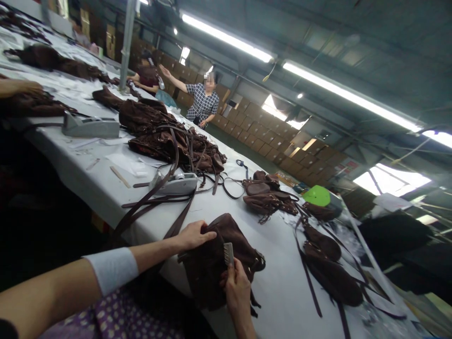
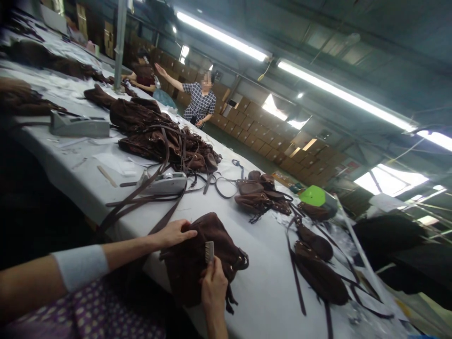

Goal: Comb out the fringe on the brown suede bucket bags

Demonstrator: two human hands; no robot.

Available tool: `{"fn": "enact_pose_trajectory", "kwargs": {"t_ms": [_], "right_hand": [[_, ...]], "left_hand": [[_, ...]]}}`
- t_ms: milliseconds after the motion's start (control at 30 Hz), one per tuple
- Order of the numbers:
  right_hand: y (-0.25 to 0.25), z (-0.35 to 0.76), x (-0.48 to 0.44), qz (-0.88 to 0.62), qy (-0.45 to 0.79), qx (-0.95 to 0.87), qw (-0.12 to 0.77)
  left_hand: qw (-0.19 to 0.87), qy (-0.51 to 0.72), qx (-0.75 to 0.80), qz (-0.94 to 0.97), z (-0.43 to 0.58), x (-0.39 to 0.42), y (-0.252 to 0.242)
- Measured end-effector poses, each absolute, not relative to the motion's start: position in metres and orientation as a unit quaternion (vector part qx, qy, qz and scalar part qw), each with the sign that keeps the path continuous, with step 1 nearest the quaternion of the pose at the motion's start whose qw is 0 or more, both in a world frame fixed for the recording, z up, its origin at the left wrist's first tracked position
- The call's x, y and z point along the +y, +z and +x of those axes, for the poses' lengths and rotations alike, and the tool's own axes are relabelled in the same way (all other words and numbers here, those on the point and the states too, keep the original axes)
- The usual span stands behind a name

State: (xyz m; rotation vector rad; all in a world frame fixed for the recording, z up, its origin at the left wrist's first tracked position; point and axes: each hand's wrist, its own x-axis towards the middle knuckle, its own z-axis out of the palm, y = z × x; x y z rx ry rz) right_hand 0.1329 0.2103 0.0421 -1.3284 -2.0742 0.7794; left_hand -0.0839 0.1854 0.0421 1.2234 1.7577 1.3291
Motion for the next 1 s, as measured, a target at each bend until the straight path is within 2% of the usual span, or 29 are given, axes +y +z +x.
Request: {"fn": "enact_pose_trajectory", "kwargs": {"t_ms": [167,333,567,733,800,867,933,1000], "right_hand": [[0.040,0.132,0.208,-0.496,0.290,-0.767,0.285],[0.041,0.125,0.209,-0.479,0.273,-0.789,0.272],[0.043,0.127,0.205,-0.457,0.271,-0.804,0.268],[0.056,0.121,0.201,-0.383,0.223,-0.850,0.287],[0.057,0.113,0.203,-0.362,0.161,-0.887,0.236],[0.056,0.104,0.205,-0.347,0.113,-0.920,0.142],[0.054,0.096,0.206,-0.326,0.095,-0.938,0.065],[0.054,0.090,0.206,-0.311,0.096,-0.945,0.024]], "left_hand": [[0.278,0.519,0.704,0.397,-0.065,0.165,0.031],[0.408,0.520,0.675,0.330,-0.055,0.165,0.011],[0.528,0.470,0.589,0.392,-0.050,0.166,0.014],[0.522,0.425,0.560,0.483,-0.045,0.163,0.025],[0.505,0.397,0.558,0.526,-0.048,0.160,0.030],[0.484,0.363,0.563,0.563,-0.059,0.156,0.037],[0.457,0.328,0.577,0.592,-0.072,0.153,0.051],[0.417,0.305,0.595,0.616,-0.084,0.152,0.068]]}}
